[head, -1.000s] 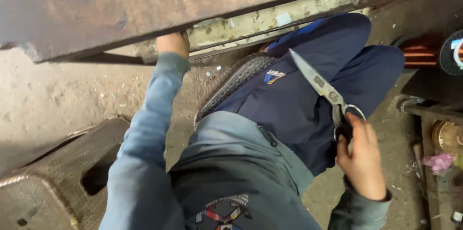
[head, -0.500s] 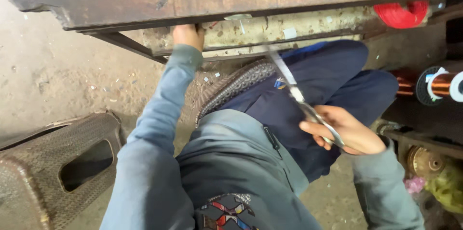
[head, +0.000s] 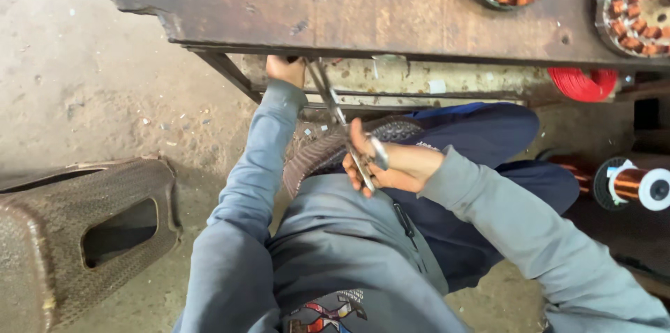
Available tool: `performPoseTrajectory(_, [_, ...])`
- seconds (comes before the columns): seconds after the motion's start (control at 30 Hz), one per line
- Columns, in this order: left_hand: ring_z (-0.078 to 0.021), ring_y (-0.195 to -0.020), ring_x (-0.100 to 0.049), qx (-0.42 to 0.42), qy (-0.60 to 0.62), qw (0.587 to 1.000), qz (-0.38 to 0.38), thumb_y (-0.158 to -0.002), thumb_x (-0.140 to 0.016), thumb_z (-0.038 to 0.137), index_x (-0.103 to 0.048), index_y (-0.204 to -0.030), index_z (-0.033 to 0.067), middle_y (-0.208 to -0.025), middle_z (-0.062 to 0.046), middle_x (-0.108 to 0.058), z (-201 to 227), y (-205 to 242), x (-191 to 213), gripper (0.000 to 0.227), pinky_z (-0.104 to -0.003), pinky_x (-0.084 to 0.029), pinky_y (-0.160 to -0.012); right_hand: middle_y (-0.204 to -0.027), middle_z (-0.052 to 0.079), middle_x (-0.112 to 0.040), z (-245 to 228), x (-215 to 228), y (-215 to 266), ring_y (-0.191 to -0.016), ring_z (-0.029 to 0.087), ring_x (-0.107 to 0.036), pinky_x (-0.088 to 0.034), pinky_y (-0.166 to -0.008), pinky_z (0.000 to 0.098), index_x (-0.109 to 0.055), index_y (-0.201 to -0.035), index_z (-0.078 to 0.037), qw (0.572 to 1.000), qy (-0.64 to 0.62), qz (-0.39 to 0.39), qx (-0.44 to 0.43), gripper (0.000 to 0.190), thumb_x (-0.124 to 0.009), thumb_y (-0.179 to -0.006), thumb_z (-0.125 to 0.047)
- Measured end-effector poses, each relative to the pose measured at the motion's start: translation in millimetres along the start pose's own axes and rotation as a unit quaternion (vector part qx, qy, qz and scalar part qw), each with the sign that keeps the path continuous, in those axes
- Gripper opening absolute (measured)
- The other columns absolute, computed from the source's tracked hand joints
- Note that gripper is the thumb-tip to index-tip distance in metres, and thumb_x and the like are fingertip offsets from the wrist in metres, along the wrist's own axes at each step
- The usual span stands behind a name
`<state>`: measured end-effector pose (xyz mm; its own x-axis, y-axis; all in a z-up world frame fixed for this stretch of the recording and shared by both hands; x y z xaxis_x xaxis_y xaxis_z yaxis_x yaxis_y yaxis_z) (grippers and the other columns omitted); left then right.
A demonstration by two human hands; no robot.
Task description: The person sits on the floor and assembles copper-wound motor stators on a low metal table. They use shears to cut white plastic ties and insert them into slots on the stator to secure the windings, repeating the process across multiple units.
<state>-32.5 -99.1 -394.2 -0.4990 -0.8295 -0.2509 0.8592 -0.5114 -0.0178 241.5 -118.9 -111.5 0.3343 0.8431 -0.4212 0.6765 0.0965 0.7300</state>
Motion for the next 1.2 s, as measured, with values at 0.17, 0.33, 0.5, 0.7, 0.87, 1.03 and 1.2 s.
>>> performPoseTrajectory(0.17, [-0.0222, -0.089, -0.074, 0.036, 0.077, 0.993, 0.085, -0.073, -0.081, -0.01, -0.061, -0.106, -0.0044, -0.098, -0.012, -0.072, -6.2, -3.6, 7.7, 0.039, -0.036, -0.066, -0.075, -0.087, 0.007, -0.062, -4.1, -6.4, -16.6, -0.076, 0.024, -0.066, -0.058, -0.067, 0.0389, -0.051, -0.085, -0.013, 0.989, -0.149, 0.01, -0.015, 0.061, -0.054, -0.081, -0.074])
performPoseTrajectory(0.33, [-0.0228, -0.088, -0.073, -0.067, -0.084, 0.987, 0.117, -0.075, -0.086, -0.007, -0.07, -0.101, -0.0071, -0.095, -0.016, -0.076, 5.0, 3.1, 11.9, 0.031, -0.034, -0.061, -0.077, -0.084, 0.007, -0.061, -1.6, -16.8, -31.7, -0.073, 0.021, -0.062, -0.055, -0.064, 0.036, -0.059, -0.09, -0.008, 0.987, -0.159, 0.027, -0.02, 0.058, -0.064, -0.088, -0.066])
performPoseTrajectory(0.5, [-0.0201, -0.084, -0.076, 0.051, 0.083, 0.995, 0.034, -0.083, -0.078, -0.002, -0.069, -0.1, -0.0081, -0.095, -0.015, -0.077, 4.9, 29.4, 2.7, 0.02, -0.034, -0.066, -0.078, -0.083, 0.0, -0.057, -12.5, -5.0, -58.1, -0.07, 0.012, -0.056, -0.049, -0.059, 0.0317, -0.057, -0.098, -0.016, 0.987, -0.127, 0.084, 0.061, 0.042, -0.075, -0.087, -0.051])
performPoseTrajectory(0.7, [-0.0188, -0.084, -0.075, 0.013, 0.016, 0.999, 0.044, -0.076, -0.082, -0.003, -0.066, -0.101, -0.0081, -0.094, -0.014, -0.076, 34.8, 33.7, 0.1, 0.03, -0.033, -0.065, -0.075, -0.082, -0.003, -0.055, -12.8, 4.7, -74.6, -0.067, 0.009, -0.054, -0.045, -0.055, 0.0279, -0.06, -0.102, -0.009, 0.99, -0.054, 0.085, 0.096, 0.039, -0.081, -0.086, -0.038])
performPoseTrajectory(0.87, [-0.0168, -0.084, -0.074, -0.011, -0.085, 0.994, 0.063, -0.071, -0.089, 0.002, -0.067, -0.102, -0.0048, -0.092, -0.011, -0.077, 60.1, 32.3, 1.0, 0.038, -0.03, -0.062, -0.074, -0.085, 0.002, -0.063, -7.1, 15.1, -84.1, -0.069, 0.011, -0.062, -0.053, -0.06, 0.0275, -0.063, -0.103, -0.002, 0.989, -0.04, 0.092, 0.111, 0.037, -0.085, -0.079, -0.019])
performPoseTrajectory(1.03, [-0.0206, -0.087, -0.075, -0.125, -0.185, 0.975, 0.006, -0.075, -0.093, 0.004, -0.072, -0.101, -0.0044, -0.094, -0.011, -0.077, 86.9, 29.5, 1.0, 0.034, -0.033, -0.06, -0.08, -0.082, -0.001, -0.062, -3.7, 15.9, -83.6, -0.067, 0.008, -0.06, -0.047, -0.056, 0.0251, -0.063, -0.096, -0.01, 0.985, -0.077, 0.096, 0.118, 0.033, -0.087, -0.074, -0.016])
performPoseTrajectory(1.2, [-0.0197, -0.09, -0.077, -0.05, -0.103, 0.992, -0.058, -0.076, -0.087, -0.001, -0.071, -0.103, -0.0031, -0.097, -0.011, -0.078, 90.5, 25.5, 1.5, 0.032, -0.032, -0.063, -0.082, -0.069, -0.002, -0.047, -15.9, 9.2, -67.9, -0.056, 0.009, -0.044, -0.033, -0.047, 0.0259, -0.055, -0.081, -0.013, 0.985, -0.047, 0.13, 0.104, 0.042, -0.085, -0.081, -0.042])
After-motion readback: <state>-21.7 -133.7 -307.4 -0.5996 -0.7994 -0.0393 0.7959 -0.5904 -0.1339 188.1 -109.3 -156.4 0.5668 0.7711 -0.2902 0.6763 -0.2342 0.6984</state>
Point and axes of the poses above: each hand's wrist, its own y-axis away from the middle knuckle, its own x-axis out of the back of the hand, z = x × y, the point moved 3 cm from there along -y, towards the middle knuckle
